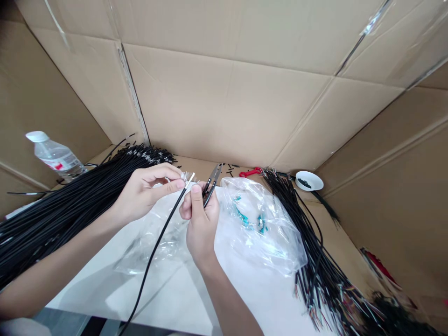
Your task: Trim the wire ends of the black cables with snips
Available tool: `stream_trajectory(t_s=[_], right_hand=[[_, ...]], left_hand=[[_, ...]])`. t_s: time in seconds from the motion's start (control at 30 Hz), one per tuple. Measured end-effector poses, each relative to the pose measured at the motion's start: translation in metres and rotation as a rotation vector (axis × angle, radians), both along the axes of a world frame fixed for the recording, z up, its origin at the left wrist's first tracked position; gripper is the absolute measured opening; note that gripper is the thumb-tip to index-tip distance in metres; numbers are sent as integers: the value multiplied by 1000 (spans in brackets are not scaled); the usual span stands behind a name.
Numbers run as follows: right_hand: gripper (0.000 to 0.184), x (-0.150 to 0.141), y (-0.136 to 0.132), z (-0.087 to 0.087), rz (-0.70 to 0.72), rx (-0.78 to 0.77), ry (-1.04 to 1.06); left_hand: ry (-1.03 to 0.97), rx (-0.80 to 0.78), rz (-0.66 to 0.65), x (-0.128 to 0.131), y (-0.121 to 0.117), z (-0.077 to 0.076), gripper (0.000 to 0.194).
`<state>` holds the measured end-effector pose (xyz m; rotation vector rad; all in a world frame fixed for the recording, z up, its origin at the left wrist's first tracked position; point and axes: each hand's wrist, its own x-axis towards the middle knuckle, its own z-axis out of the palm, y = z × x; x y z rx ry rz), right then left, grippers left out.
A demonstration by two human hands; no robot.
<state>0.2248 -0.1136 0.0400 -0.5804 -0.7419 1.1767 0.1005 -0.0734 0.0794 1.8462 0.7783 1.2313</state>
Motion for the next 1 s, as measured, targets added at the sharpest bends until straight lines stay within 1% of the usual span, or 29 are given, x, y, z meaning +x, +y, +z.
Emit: stream_trajectory(t_s=[0.1,0.17,0.3,0.43,0.47,0.53,0.67,0.77,0.87,1.0], right_hand=[[21,-2,-1,1,21,-8,33],[23,-3,-1,2,27,-15,50],[27,-5,0,1,36,-2,38],[28,-5,2,-1,48,31,21],[28,-4,2,-1,40,33,20],[25,-5,3,-3,16,31,7],[20,-5,3,-6,-2,7,-61],[20,-5,3,-7,1,-5,-73],[21,-4,4,-6,15,-1,-68],[24,-3,5,-5,78,-11,-54]], left_hand=[[-76,-139,-32,3,0,-3,18],[-87,-209,-23,5,-1,-4,19],[-68,-256,-14,8,-3,-1,20],[-80,-280,-97,7,-1,0,22],[-85,-269,-95,7,0,0,22],[-68,-203,-41,6,2,-2,19],[64,8,111,2,1,-2,11],[138,111,172,-1,-1,-1,5],[136,96,182,-5,-1,1,5],[85,-8,98,-10,1,2,11]])
